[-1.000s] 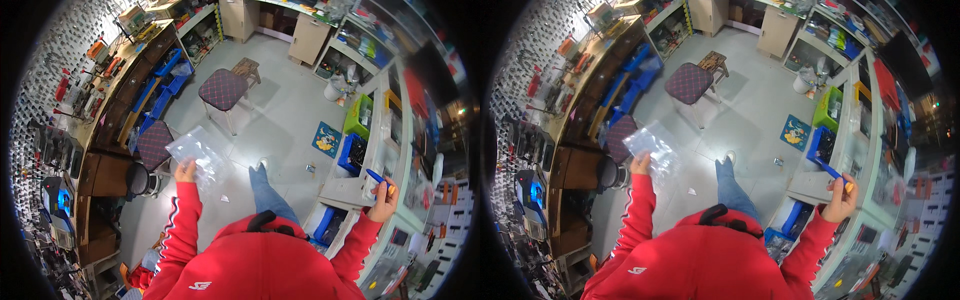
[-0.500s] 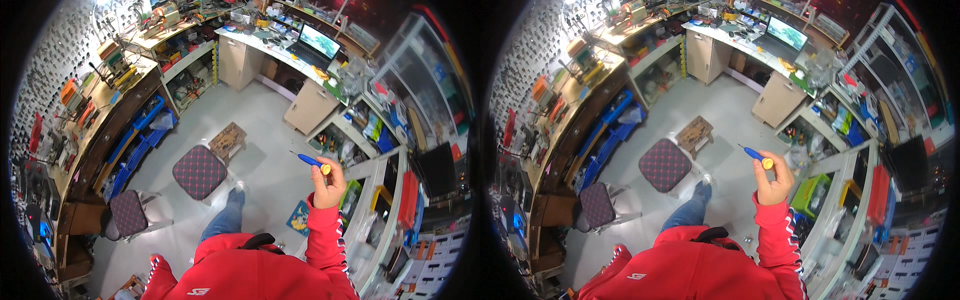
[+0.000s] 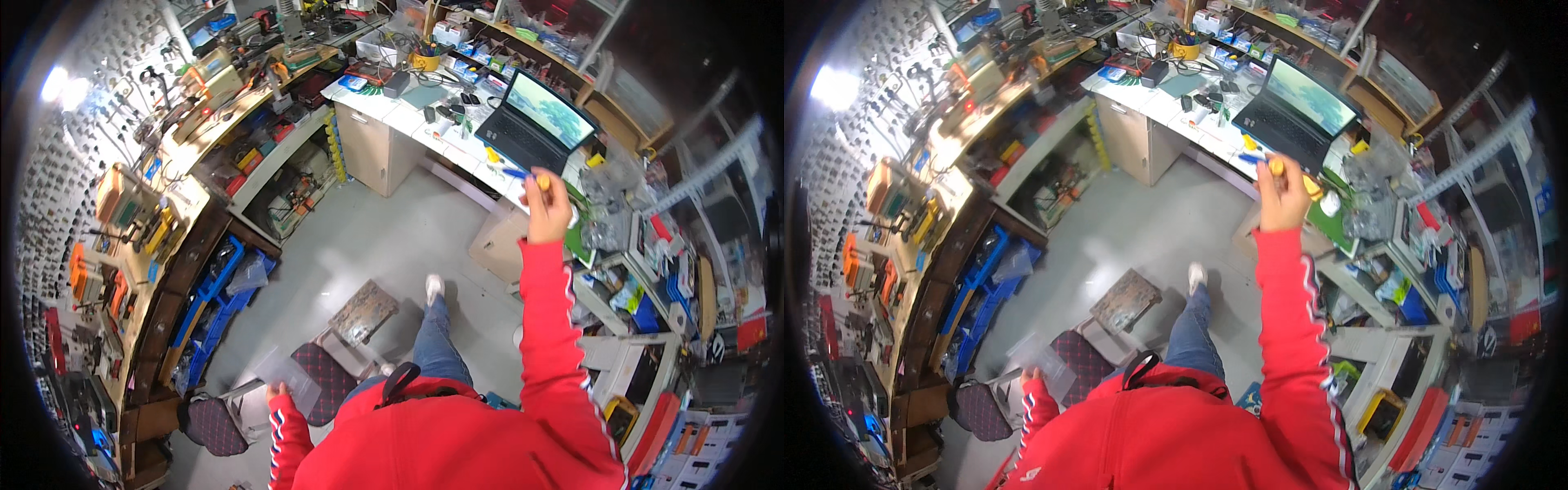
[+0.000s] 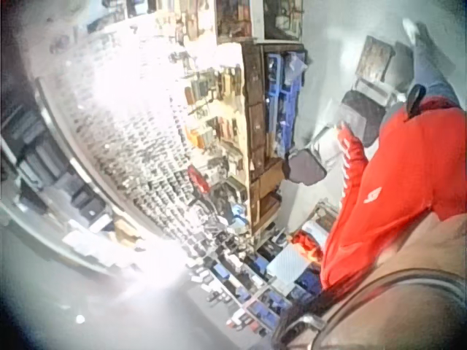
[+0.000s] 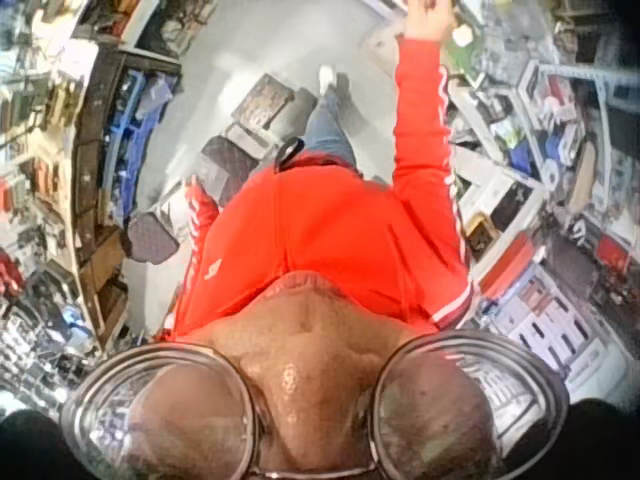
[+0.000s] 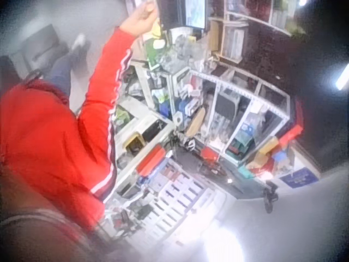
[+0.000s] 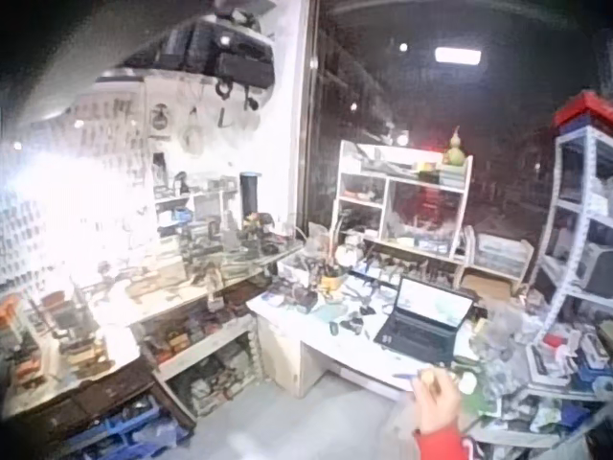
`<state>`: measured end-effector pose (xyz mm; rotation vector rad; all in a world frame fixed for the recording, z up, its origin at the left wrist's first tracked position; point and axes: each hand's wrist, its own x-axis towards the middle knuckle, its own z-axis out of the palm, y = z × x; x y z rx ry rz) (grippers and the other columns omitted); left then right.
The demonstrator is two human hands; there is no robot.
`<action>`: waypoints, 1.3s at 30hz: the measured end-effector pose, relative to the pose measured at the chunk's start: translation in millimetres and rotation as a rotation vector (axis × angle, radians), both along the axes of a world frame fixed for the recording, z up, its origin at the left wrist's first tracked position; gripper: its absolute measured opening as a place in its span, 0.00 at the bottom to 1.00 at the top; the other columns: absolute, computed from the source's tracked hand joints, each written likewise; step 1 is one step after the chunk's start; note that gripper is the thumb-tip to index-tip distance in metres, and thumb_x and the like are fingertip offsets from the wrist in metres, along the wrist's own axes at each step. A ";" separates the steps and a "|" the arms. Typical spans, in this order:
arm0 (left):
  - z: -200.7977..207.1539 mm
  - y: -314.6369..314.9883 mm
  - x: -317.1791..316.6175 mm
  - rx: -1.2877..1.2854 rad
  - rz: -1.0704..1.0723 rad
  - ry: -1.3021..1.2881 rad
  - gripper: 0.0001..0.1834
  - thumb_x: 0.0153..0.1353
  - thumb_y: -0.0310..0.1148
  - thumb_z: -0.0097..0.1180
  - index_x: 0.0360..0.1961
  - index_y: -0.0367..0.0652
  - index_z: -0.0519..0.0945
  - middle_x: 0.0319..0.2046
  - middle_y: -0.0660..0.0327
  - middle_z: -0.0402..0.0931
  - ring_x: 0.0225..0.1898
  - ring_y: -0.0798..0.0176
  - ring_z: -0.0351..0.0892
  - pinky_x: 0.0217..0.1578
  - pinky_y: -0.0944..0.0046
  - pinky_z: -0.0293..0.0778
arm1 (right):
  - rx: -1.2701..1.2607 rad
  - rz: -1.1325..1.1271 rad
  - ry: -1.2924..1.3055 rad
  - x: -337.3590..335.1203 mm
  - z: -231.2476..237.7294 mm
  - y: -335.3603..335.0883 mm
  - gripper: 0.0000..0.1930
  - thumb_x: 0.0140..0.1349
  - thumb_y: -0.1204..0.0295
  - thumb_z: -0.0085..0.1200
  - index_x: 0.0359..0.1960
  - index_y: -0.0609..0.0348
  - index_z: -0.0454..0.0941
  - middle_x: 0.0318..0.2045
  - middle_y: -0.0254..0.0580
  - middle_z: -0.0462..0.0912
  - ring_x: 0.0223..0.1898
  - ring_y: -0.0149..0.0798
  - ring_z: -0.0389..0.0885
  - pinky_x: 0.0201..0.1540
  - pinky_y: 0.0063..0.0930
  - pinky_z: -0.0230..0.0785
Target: The person gathers small electronic items and tools from a cluttered workspace, places them into plastic bags, and seals them. They handle a multimeter, a remote control, and other small components, organizing them into separate bags.
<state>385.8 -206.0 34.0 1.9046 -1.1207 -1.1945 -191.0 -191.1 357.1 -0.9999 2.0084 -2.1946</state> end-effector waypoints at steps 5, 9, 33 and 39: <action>4.2 10.5 -60.8 -0.047 0.270 -0.016 0.07 0.49 0.22 0.49 0.31 0.36 0.70 0.18 0.63 0.69 0.16 0.69 0.66 0.17 0.71 0.65 | -0.030 0.051 0.137 -177.4 -43.4 -184.6 0.09 0.49 0.73 0.53 0.31 0.63 0.72 0.19 0.33 0.73 0.17 0.23 0.71 0.21 0.16 0.65; 30.3 -0.1 -162.9 0.063 0.523 -0.106 0.06 0.48 0.22 0.50 0.29 0.35 0.70 0.17 0.62 0.69 0.16 0.69 0.67 0.16 0.71 0.65 | 0.115 0.054 0.215 -306.4 -81.4 -348.0 0.11 0.49 0.71 0.53 0.34 0.60 0.72 0.21 0.33 0.73 0.16 0.23 0.71 0.18 0.14 0.63; 128.4 94.8 -376.2 0.025 1.022 -0.244 0.11 0.49 0.33 0.51 0.30 0.35 0.73 0.18 0.62 0.71 0.17 0.70 0.67 0.18 0.71 0.65 | 0.278 0.748 -0.010 -294.7 -204.5 -486.9 0.15 0.54 0.74 0.43 0.44 0.64 0.63 0.26 0.38 0.73 0.17 0.24 0.67 0.16 0.13 0.60; 174.9 107.6 -370.6 -0.229 1.333 0.215 0.12 0.48 0.30 0.53 0.35 0.38 0.73 0.26 0.62 0.73 0.26 0.67 0.72 0.25 0.70 0.68 | 0.928 2.090 -0.392 11.1 -237.0 -220.1 0.20 0.50 0.71 0.51 0.46 0.58 0.63 0.41 0.41 0.71 0.31 0.28 0.71 0.31 0.21 0.66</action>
